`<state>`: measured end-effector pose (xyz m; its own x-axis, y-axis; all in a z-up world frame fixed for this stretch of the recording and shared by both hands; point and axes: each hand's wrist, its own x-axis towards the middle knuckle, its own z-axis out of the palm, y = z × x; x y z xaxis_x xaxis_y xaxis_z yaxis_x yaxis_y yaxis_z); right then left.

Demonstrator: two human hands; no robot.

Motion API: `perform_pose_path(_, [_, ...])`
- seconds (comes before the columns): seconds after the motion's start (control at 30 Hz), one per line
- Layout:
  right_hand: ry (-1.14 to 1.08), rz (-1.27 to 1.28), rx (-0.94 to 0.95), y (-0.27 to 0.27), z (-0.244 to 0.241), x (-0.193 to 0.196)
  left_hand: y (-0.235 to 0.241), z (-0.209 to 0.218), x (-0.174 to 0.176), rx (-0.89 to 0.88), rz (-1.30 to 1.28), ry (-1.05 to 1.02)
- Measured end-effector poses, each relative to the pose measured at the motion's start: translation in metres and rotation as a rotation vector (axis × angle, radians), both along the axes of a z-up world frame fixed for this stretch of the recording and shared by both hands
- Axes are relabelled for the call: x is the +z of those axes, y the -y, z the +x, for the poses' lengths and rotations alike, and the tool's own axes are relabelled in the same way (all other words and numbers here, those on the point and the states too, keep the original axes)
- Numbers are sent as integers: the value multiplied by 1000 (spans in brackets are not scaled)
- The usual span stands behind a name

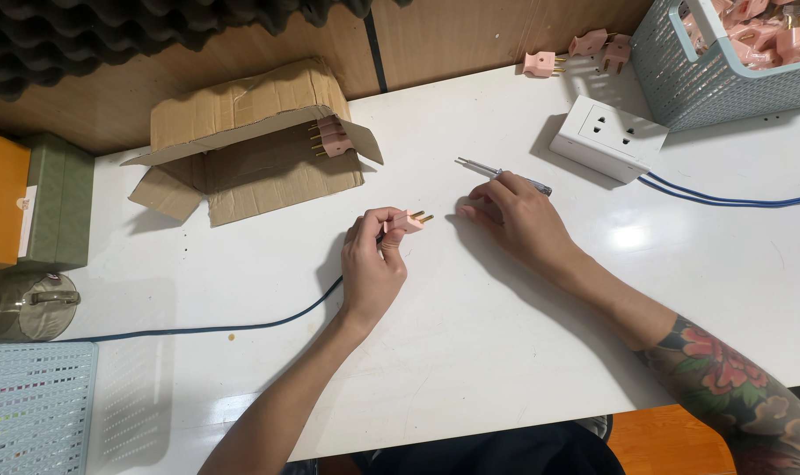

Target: The person assembles a pink electrical plug by inserting a wire into the housing and using a screwdriver to secure the internal components and the outer casing.

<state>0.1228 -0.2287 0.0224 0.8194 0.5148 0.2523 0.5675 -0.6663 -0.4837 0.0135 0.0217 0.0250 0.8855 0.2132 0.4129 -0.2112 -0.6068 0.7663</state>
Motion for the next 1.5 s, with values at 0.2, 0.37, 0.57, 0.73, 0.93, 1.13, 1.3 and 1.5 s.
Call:
perform_pose_path(0.2, [-25, -110, -45, -5, 3, 3, 0, -3, 14, -83, -226, -164])
perform_pose_path(0.37, [-33, -138, -68, 8, 8, 1, -8, 0, 19, -146, -347, -223])
perform_pose_path(0.57, [-132, -192, -83, 8, 6, 22, -14, 0, 20, -160, -280, -269])
perform_pose_path(0.73, [-207, -230, -97, 3, -3, 49, -11, -1, 17, -120, -151, -290])
perform_pose_path(0.93, [-290, -203, -67, 7, -3, 44, -9, -2, 16, -176, -216, -286])
perform_pose_path(1.13, [-282, 253, 194, 5, -11, 35, -7, -5, 30, -238, -337, -234])
perform_pose_path(1.3, [-187, 583, 279, -8, -30, 20, 6, -15, 57, -388, -478, -379])
perform_pose_path(1.5, [-71, 550, 316, -14, -36, 12, 10, -17, 58, -436, -515, -401])
